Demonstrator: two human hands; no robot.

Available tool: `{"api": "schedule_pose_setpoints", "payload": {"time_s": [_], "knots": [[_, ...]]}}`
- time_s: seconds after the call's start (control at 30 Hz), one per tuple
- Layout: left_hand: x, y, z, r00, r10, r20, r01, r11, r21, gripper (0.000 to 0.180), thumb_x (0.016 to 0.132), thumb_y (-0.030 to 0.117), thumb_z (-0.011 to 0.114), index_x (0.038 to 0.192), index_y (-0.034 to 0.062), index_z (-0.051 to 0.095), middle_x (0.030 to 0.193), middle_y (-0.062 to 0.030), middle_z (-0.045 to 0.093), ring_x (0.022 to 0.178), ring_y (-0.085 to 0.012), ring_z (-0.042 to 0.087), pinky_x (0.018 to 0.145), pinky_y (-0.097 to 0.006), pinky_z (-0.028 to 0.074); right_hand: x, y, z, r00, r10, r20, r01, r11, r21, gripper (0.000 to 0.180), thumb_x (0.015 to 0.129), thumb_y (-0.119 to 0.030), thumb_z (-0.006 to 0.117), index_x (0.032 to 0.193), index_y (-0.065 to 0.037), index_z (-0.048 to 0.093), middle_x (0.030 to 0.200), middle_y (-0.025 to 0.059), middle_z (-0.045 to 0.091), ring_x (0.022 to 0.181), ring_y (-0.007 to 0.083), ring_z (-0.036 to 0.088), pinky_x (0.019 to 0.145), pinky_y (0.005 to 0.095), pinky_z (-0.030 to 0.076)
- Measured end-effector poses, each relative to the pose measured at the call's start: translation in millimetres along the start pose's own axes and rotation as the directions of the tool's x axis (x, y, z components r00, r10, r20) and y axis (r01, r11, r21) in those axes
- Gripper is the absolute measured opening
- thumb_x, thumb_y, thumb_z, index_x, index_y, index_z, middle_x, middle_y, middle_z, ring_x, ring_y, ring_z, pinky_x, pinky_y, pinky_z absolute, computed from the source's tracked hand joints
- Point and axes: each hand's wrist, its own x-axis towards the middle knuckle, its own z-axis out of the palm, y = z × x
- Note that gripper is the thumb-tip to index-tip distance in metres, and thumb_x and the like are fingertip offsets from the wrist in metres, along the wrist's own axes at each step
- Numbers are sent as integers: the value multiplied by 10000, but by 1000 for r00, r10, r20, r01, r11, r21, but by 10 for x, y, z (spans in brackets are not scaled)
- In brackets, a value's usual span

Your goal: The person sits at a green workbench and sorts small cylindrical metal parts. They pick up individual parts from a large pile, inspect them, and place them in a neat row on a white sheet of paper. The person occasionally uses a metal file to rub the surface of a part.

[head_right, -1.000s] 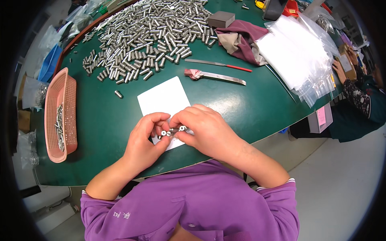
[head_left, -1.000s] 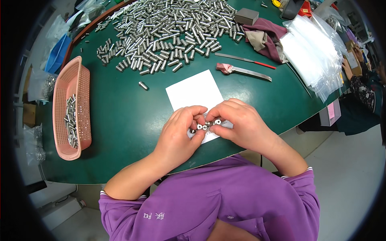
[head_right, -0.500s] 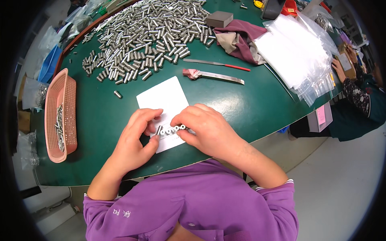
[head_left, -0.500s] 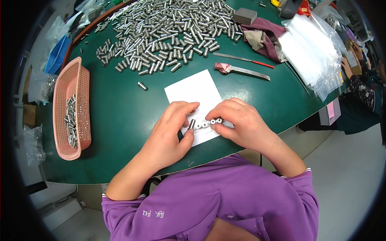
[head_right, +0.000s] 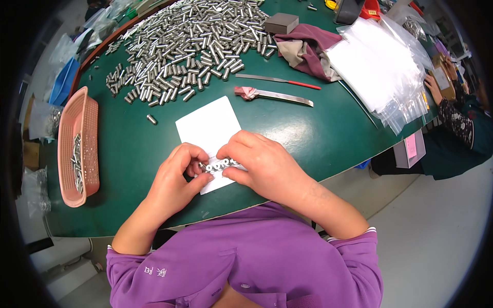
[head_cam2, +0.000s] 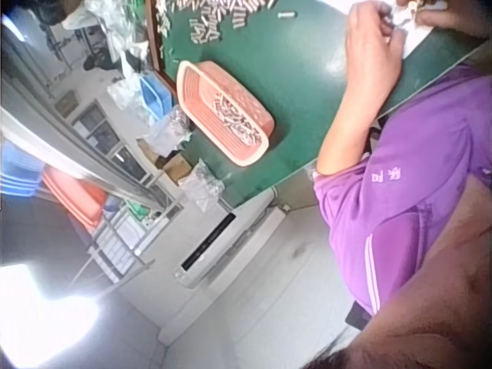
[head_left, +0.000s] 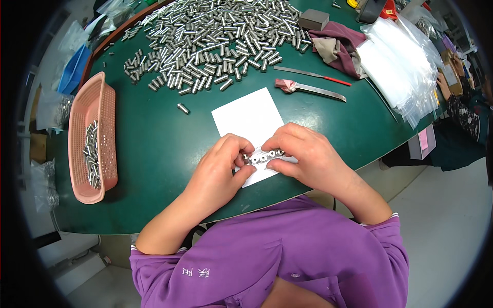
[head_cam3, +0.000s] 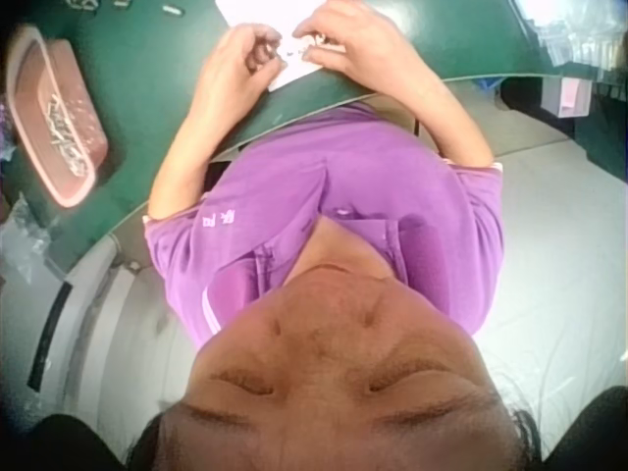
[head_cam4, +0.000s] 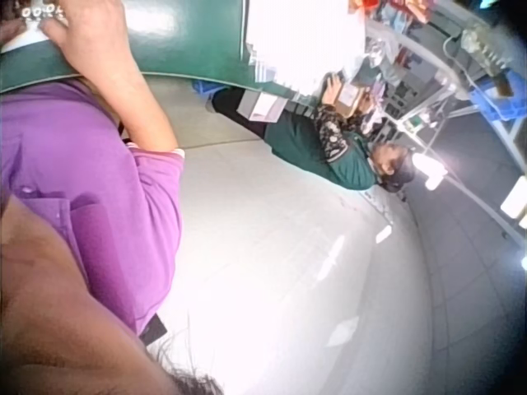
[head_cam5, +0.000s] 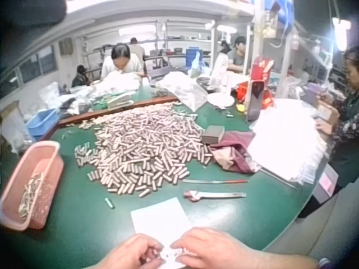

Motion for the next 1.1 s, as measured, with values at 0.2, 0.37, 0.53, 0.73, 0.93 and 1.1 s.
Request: {"api": "schedule_pose_setpoints", "payload": {"time_s": [0.2,0.37,0.53,0.73,0.93,1.1], "knots": [[8,25,49,993,110,-46,-107,992,63,367,756,-41,752,1080,33,597,920,-60,599,717,-133,562,642,-264,492,42,-59,25,995,-101,-18,99,991,-93,253,755,-115,780,987,-89,686,901,53,617,798,245,635,675,355,521],[8,-9,93,978,189,-83,-176,973,148,295,770,-26,723,1038,30,611,909,-90,631,764,-227,620,664,-339,514,49,-45,19,990,-137,13,138,985,-100,203,801,-155,728,962,-77,632,886,65,568,806,270,618,684,390,518],[34,-36,69,941,294,-168,-256,942,217,209,774,-39,704,962,23,637,925,-97,635,791,-249,635,676,-348,523,76,-114,-47,987,-160,-29,151,968,-202,181,800,-130,729,944,-69,638,883,70,582,790,278,624,675,382,518],[30,-32,9,976,105,-188,-148,962,-229,172,858,-57,653,1009,18,618,937,-68,645,815,-160,629,712,-281,532,111,-24,-132,996,61,-58,-56,994,90,203,838,-114,741,1002,-41,647,889,43,639,754,197,650,674,304,526],[57,-155,-18,978,-122,172,197,242,-950,184,961,147,642,1116,70,579,952,-55,618,776,-126,582,717,-240,493,119,50,-17,910,312,274,-299,37,953,243,977,-176,634,1182,-58,582,918,-7,646,759,58,614,698,207,522],[49,-98,4,960,17,280,278,69,-958,248,1026,309,535,1063,65,563,841,-24,560,642,-77,454,573,-217,372,147,-5,277,897,231,377,-322,-244,915,297,1011,-308,572,1153,-47,577,873,-23,589,700,32,515,630,161,453]]}}
